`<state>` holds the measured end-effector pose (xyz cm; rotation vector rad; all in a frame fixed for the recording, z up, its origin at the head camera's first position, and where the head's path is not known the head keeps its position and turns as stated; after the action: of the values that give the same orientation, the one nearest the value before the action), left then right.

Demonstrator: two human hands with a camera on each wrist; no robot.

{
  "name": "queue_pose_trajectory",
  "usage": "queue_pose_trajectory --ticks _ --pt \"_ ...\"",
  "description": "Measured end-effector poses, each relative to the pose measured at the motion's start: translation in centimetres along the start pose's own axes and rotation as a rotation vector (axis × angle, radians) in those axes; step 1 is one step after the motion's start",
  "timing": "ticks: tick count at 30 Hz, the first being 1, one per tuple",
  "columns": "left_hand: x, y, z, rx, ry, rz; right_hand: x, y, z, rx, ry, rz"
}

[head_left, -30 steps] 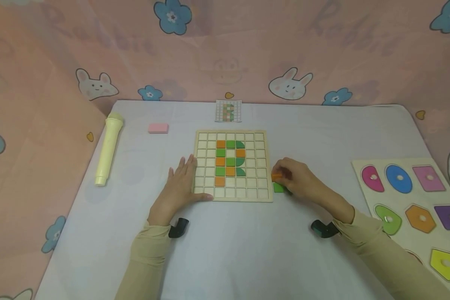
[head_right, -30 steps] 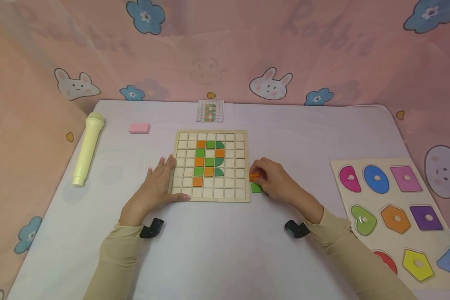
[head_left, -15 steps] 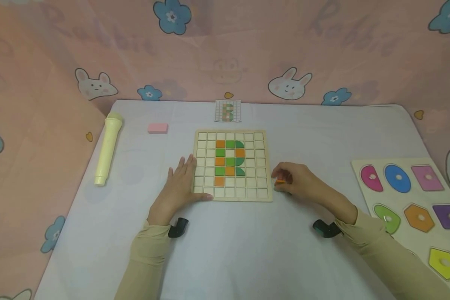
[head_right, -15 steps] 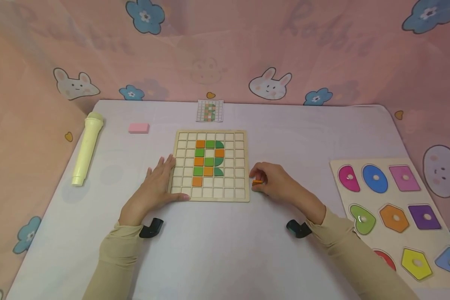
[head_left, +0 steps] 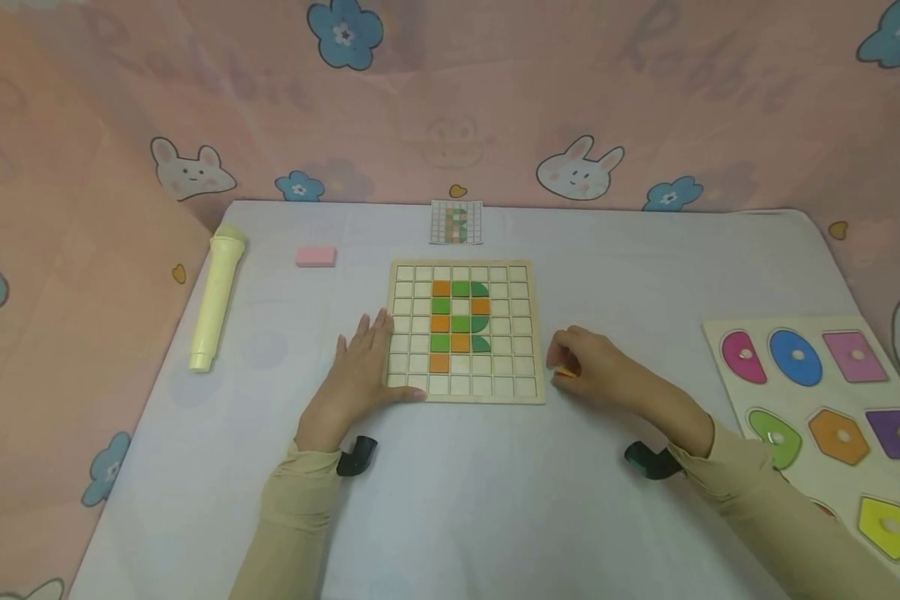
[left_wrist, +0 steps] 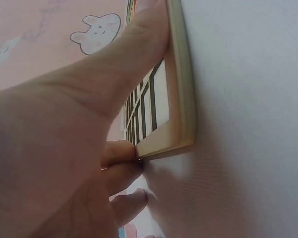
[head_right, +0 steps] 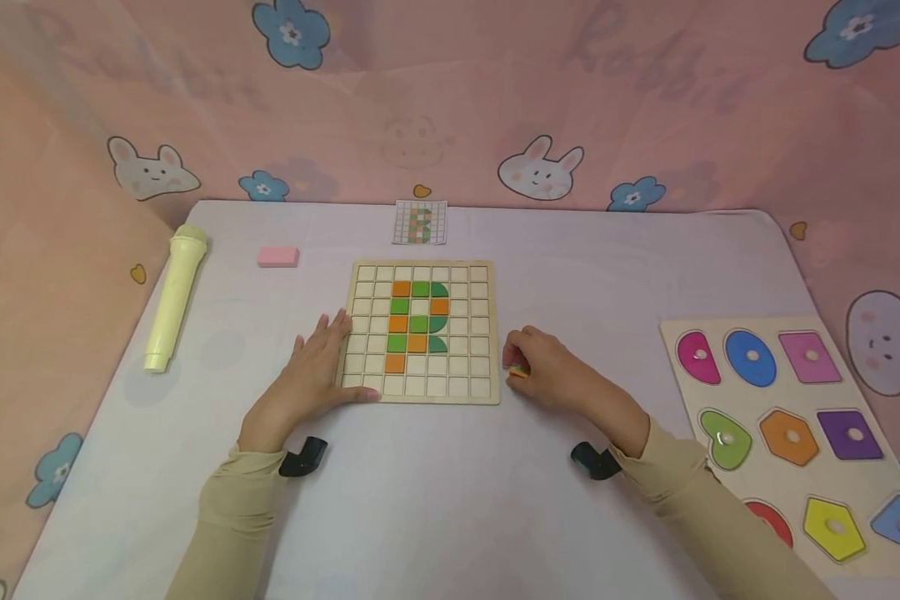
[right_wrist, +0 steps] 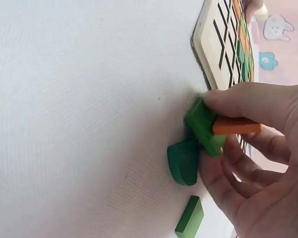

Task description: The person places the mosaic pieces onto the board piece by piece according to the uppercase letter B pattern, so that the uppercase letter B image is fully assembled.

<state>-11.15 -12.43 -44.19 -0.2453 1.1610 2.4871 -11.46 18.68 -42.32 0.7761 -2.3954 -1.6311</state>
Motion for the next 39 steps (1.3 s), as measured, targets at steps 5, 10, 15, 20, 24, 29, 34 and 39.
queue_pose_trajectory --ticks 5,10,15,20,24,29,34,39 --pt "0.0 0.0 0.0 -0.002 -0.001 0.003 -0.1 0.2 0.1 0.025 -0.022 0.009" --pt "0.0 0.0 -0.1 -0.004 -0.002 0.005 -0.1 0.8 0.4 0.060 -0.061 0.053" --pt "0.0 -0.1 -0.1 -0.001 -0.002 0.003 -0.2 1.4 0.3 0.056 -0.084 0.052" --pt "0.0 0.0 -0.1 0.001 -0.005 0.006 -0.6 1.9 0.6 -0.022 -0.184 -0.083" --pt "0.0 0.0 -0.1 0.000 -0.003 0.007 -0.8 2.6 1.1 -0.028 -0.303 -0.110" --pt "0.0 0.0 0.0 0.004 -0.003 0.007 -0.8 3.1 0.8 -0.032 -0.377 0.009" --pt "0.0 0.0 0.0 0.004 0.000 0.010 -0.1 2.8 -0.4 0.034 -0.307 0.169" --pt "0.0 0.0 0.0 0.003 0.000 0.005 1.1 1.3 -1.3 0.134 -0.200 0.282"
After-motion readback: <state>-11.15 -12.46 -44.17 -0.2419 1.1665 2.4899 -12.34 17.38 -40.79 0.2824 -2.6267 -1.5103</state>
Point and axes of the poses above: each hand's wrist, its own x-axis towards the middle knuckle, its own y-axis out of the back of the hand, z = x × y, the point moved 5 cm from there along x, towards the middle knuckle, and after that the axes turned 13 degrees about -x, right-handed, at the moved point
